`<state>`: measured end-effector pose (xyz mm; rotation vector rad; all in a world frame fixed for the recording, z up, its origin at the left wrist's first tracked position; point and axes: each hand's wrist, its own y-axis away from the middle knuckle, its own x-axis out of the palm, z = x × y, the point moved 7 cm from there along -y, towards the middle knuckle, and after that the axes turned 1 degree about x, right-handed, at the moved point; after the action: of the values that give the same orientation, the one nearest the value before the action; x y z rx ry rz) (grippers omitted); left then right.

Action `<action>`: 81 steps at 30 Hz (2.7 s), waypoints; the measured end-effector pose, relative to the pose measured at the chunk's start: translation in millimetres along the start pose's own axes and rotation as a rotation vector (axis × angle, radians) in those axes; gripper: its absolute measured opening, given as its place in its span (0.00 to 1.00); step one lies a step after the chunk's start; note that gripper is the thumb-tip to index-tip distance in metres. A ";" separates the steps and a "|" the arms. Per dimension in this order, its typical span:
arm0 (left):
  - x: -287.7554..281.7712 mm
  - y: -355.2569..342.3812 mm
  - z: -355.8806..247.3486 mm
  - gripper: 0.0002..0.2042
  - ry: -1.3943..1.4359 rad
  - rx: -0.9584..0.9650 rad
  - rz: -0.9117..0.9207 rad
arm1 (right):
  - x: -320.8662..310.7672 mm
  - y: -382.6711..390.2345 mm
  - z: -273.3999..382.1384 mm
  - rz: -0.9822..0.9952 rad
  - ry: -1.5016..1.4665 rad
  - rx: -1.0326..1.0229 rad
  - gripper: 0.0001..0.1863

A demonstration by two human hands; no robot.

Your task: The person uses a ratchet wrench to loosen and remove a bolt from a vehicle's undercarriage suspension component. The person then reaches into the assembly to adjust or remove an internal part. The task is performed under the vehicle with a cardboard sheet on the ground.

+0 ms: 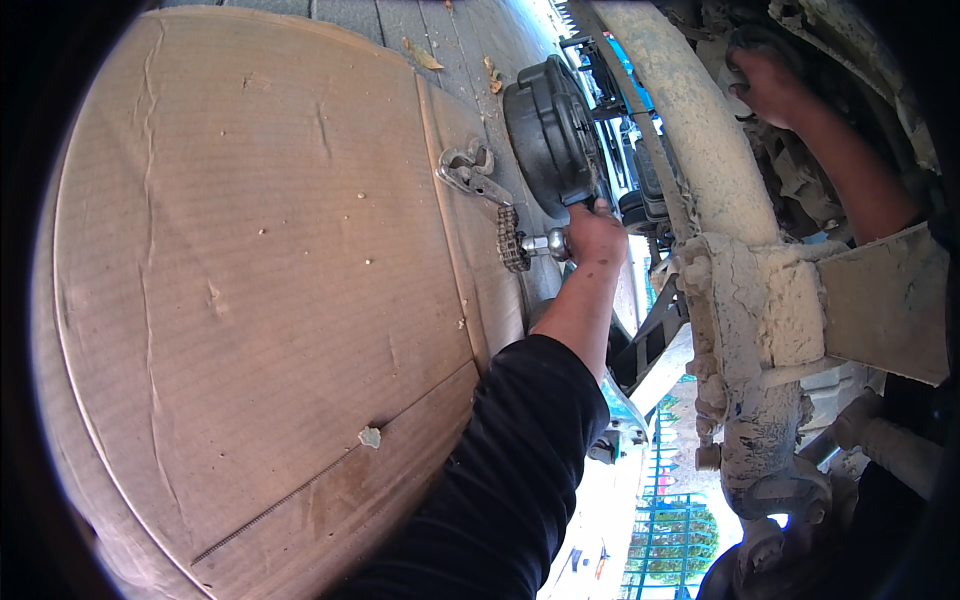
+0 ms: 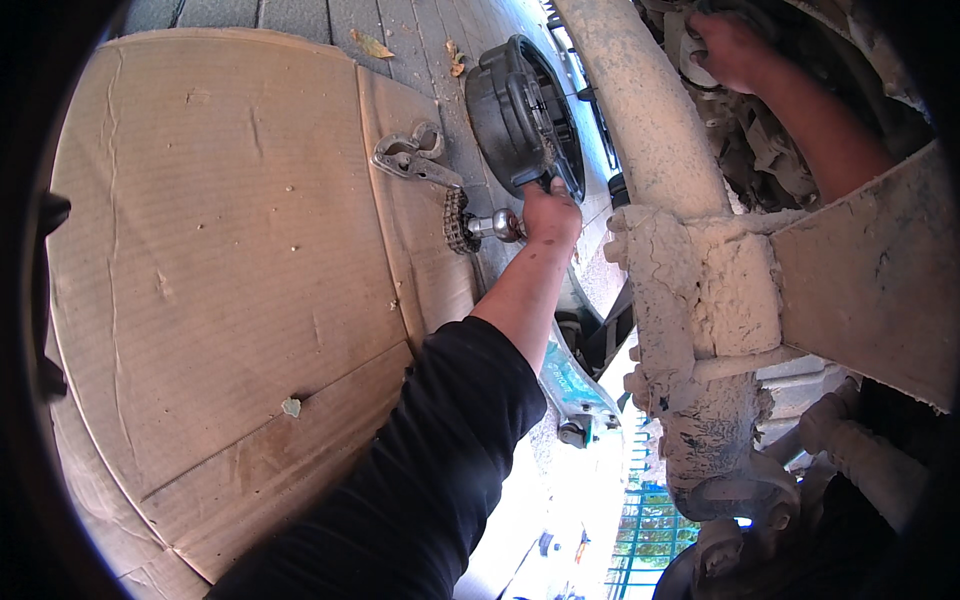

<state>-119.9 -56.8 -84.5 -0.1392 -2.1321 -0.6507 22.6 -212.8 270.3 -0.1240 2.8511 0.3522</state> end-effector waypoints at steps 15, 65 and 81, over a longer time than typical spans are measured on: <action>-6.0 6.9 -7.7 0.22 0.011 0.106 -0.051 | 3.5 -0.7 1.3 0.045 0.041 0.049 0.26; -4.9 6.6 -6.6 0.23 -0.018 0.086 -0.062 | -1.9 1.6 0.4 0.026 -0.024 0.037 0.24; -3.0 4.2 -3.9 0.23 -0.025 0.095 -0.063 | -1.9 1.6 2.8 0.082 -0.008 0.080 0.31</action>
<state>-113.9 -54.7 -83.3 -0.0276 -2.1941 -0.5851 25.0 -210.5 268.6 0.0104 2.8629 0.2541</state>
